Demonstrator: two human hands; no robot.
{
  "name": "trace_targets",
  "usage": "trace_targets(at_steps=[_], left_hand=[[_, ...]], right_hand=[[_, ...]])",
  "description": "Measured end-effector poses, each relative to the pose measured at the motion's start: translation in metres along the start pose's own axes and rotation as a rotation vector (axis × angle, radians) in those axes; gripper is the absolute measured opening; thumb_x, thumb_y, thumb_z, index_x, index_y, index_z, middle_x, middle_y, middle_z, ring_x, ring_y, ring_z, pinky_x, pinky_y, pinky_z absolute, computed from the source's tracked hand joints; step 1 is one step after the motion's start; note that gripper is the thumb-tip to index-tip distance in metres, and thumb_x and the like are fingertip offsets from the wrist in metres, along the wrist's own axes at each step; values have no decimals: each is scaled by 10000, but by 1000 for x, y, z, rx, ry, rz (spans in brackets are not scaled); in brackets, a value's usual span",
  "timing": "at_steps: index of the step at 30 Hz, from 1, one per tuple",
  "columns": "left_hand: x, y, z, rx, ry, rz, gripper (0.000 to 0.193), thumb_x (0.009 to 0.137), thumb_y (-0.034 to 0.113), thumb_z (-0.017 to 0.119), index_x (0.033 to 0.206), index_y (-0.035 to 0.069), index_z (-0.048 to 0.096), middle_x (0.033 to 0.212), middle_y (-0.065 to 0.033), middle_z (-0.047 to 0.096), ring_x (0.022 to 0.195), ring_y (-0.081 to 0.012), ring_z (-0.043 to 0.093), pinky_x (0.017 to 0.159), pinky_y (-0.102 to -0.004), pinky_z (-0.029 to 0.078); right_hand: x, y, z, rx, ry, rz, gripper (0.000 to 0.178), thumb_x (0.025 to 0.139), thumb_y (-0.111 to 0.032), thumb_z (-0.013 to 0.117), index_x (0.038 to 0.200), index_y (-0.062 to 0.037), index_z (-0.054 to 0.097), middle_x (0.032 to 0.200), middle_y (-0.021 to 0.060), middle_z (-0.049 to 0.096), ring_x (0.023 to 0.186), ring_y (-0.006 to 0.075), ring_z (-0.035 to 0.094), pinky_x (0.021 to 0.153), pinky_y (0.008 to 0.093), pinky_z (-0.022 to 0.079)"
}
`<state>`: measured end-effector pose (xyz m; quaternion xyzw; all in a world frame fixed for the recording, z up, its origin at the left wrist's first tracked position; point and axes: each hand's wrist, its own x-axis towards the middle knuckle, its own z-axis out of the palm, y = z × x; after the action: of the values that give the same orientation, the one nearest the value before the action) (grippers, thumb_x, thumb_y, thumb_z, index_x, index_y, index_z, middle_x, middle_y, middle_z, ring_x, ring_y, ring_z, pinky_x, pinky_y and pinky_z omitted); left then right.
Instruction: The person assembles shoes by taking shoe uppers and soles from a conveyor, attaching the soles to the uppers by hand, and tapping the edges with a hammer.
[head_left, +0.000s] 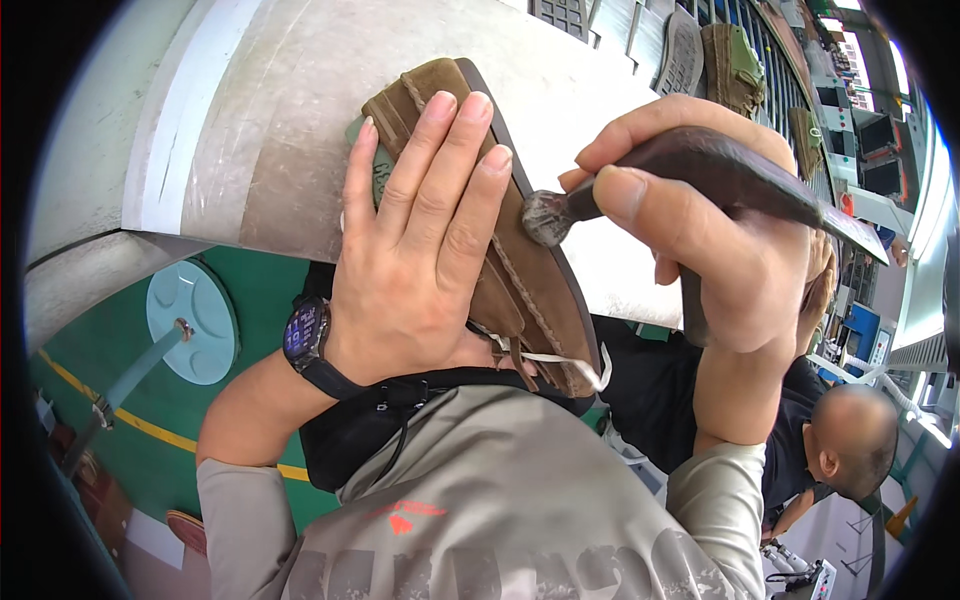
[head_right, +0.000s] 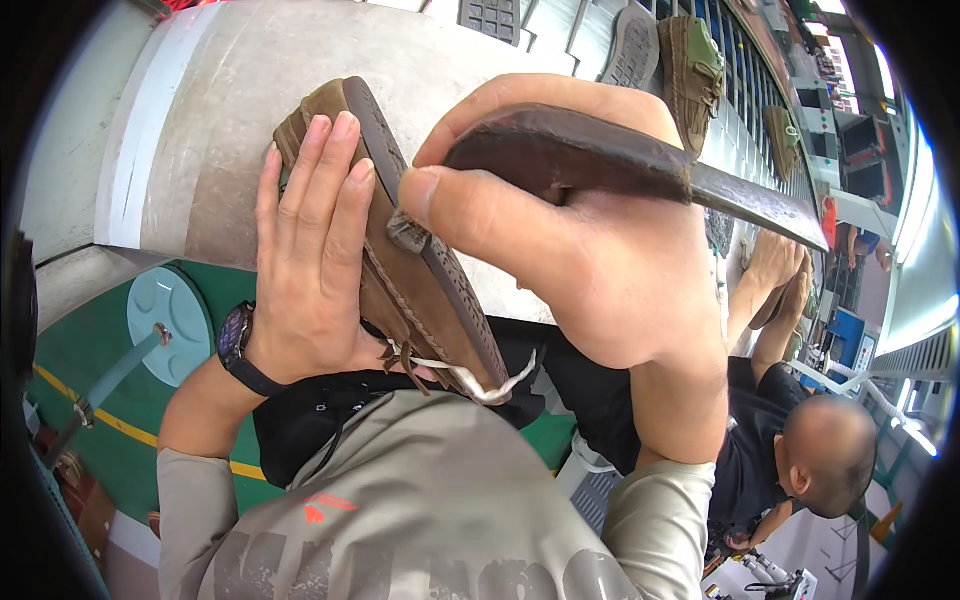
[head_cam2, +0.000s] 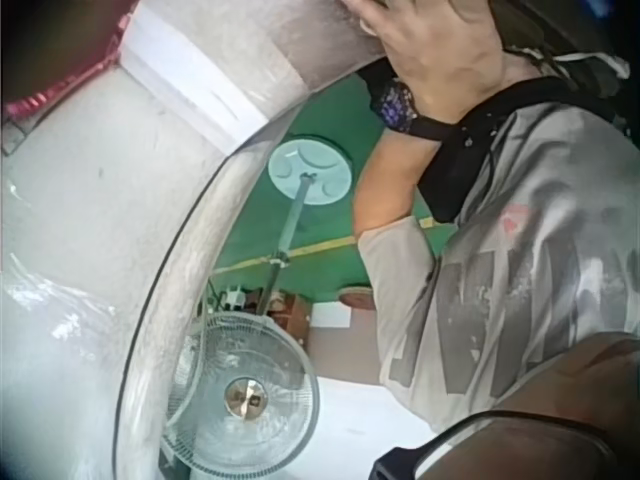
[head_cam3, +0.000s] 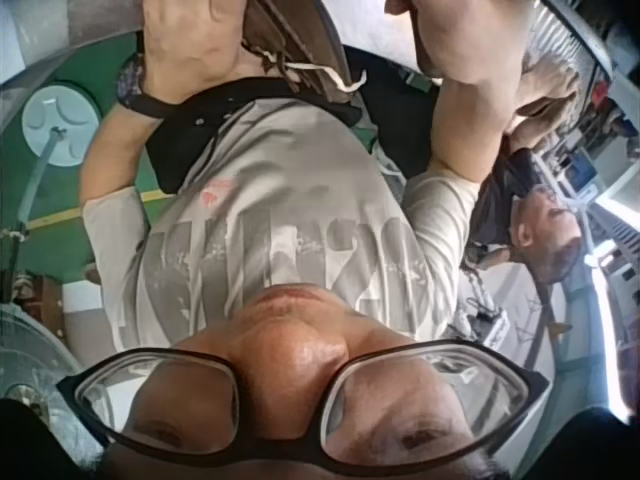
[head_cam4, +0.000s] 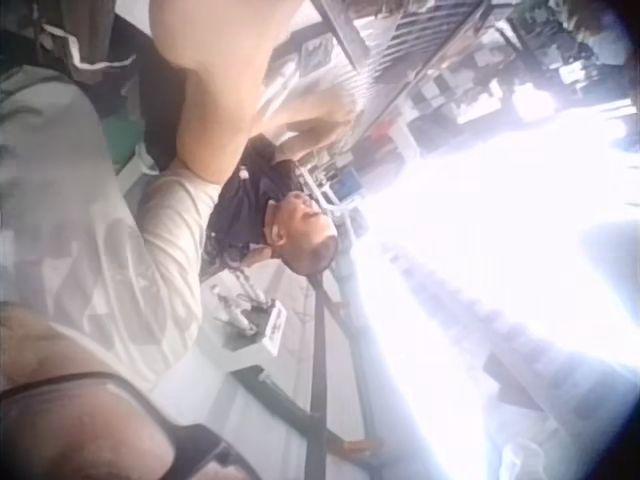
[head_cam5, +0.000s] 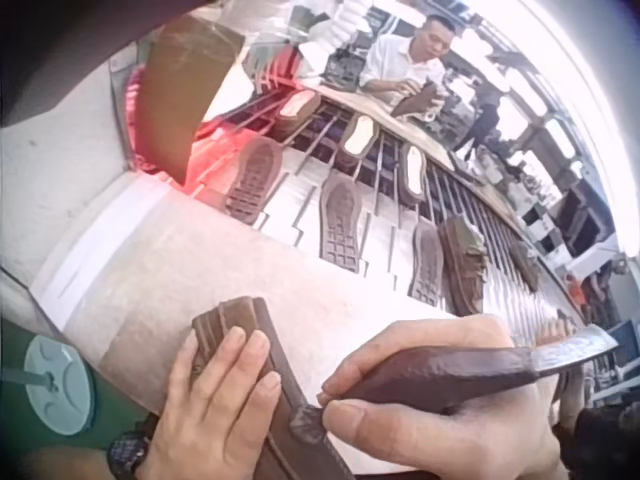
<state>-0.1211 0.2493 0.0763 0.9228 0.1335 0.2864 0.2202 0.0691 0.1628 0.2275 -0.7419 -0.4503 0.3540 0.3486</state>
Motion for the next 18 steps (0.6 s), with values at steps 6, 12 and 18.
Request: trace_targets(at_steps=[6, 12, 18], left_hand=[[-1, -19, 15, 128, 206, 242, 1210, 842, 830, 584, 1653, -17, 286, 1660, -320, 356, 1549, -465, 363, 1227, -693, 207], [0, -4, 5, -24, 74, 47, 1136, 896, 772, 574, 1651, -26, 283, 1652, -364, 337, 1542, -501, 360, 1216, -703, 225], [1, -5, 3, -38, 61, 54, 1019, 928, 661, 603, 1622, -31, 322, 1648, -363, 345, 1544, -503, 357, 1222, -701, 218]], right_hand=[[-9, 14, 8, 179, 145, 109, 326, 898, -227, 714, 1057, 57, 732, 896, 161, 791, 523, 69, 547, 473, 209, 427], [-24, 40, -1, 464, 113, 195, 306, 873, -222, 742, 1027, 42, 755, 893, 120, 781, 540, 81, 565, 496, 221, 437], [10, 7, -13, 85, -118, 10, 373, 667, -228, 730, 904, 59, 749, 882, 195, 788, 785, 250, 759, 749, 303, 592]])
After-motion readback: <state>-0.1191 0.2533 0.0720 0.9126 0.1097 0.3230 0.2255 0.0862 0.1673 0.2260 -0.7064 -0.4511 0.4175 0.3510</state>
